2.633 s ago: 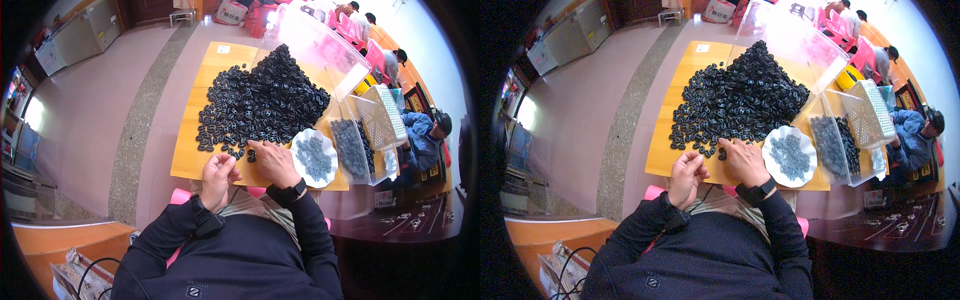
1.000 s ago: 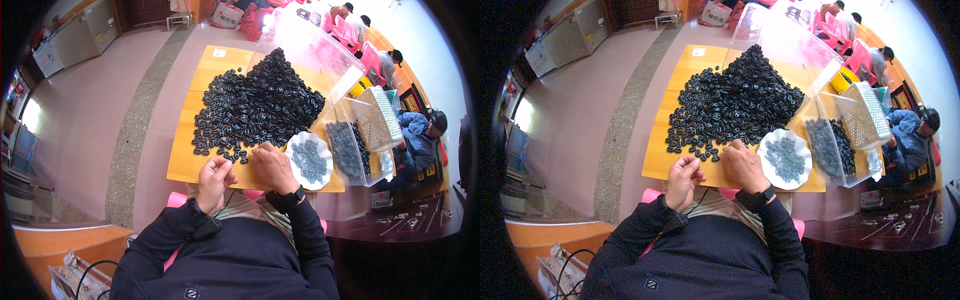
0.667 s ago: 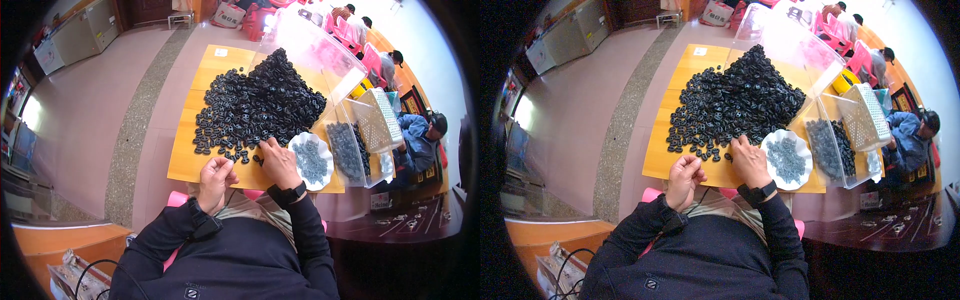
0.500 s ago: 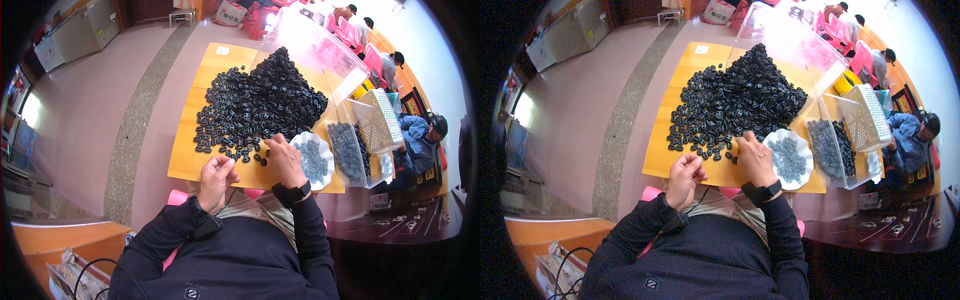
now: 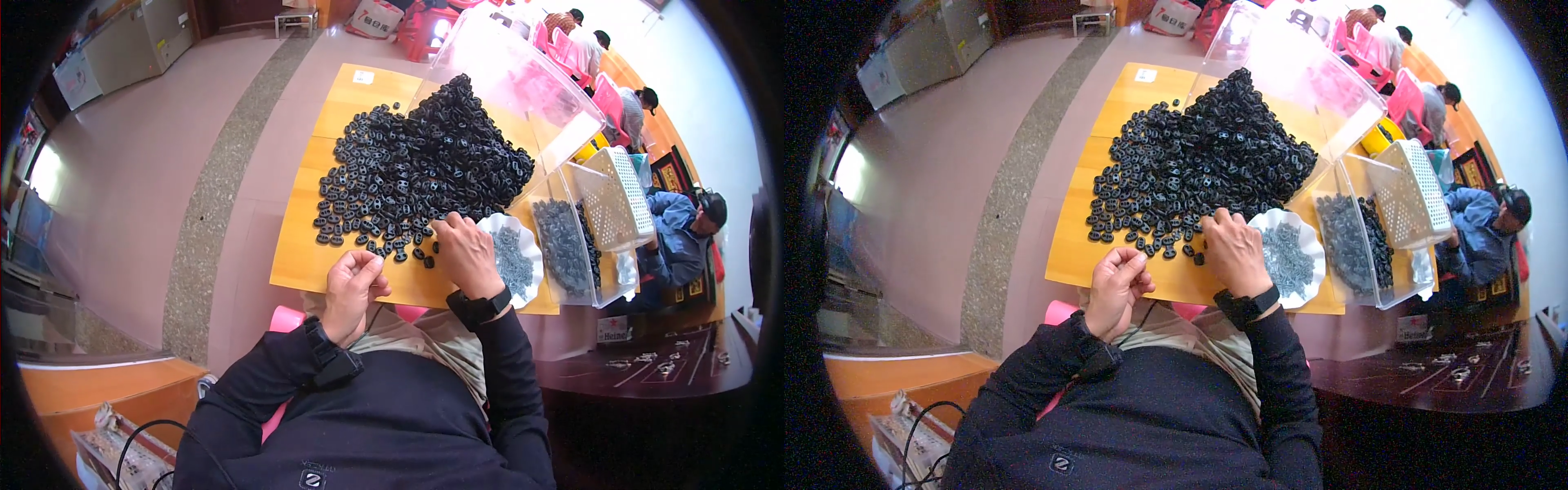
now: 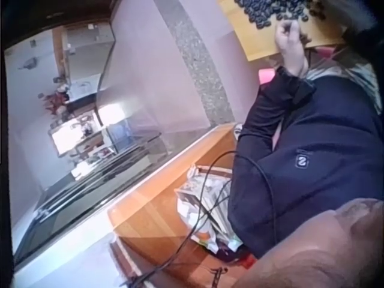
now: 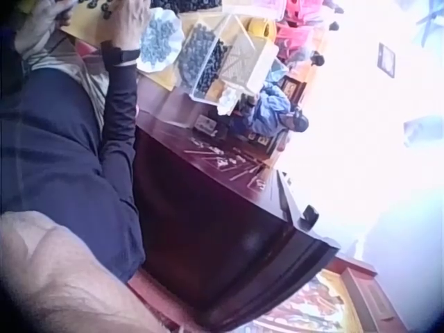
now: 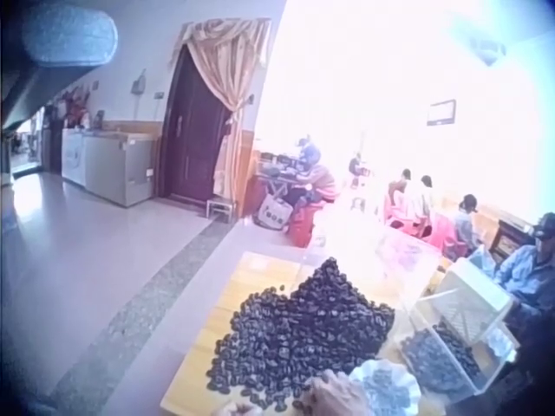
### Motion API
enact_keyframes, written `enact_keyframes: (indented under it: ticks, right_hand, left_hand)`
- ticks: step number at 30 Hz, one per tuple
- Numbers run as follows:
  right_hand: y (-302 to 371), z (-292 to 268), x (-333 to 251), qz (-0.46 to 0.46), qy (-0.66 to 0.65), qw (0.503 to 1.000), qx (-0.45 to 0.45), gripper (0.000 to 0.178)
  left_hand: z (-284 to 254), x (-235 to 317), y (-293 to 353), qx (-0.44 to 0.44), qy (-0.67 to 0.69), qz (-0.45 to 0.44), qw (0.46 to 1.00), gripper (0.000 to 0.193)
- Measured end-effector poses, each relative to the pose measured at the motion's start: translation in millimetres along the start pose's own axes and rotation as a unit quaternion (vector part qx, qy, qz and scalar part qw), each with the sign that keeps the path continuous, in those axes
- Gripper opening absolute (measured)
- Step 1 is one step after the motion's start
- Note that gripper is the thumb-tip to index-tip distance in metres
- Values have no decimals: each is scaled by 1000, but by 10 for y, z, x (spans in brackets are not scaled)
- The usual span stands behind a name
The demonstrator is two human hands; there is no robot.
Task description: The recorder is manually assembling small black plastic rings with center pins at a manual workstation.
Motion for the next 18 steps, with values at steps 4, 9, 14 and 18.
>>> enact_keyframes:
  ticks: [4,9,14,18]
  right_hand:
    - [-54,39,-149,-44,-90,994,-37,13]
    - [-70,155,-172,-16,-76,995,-60,16]
    - [-82,158,-199,-18,-76,994,-76,16]
    - [-52,186,-169,-9,-90,993,-72,15]
  left_hand:
    - [-10,5,-6,-6,1,0,1000,10]
    - [1,9,-2,-3,-2,-4,1000,9]
    - [-1,-5,-2,4,-3,2,1000,9]
    - [0,-3,-8,3,-3,-2,1000,9]
Point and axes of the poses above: each hand's wrist, its own y-axis away from the middle knuckle, its own z-axis out of the palm, x = y × z, the point moved 2 cm from there along -y, towards the middle knuckle, and after that the axes turned 14 degrees about -y, right-handed, at the moved point
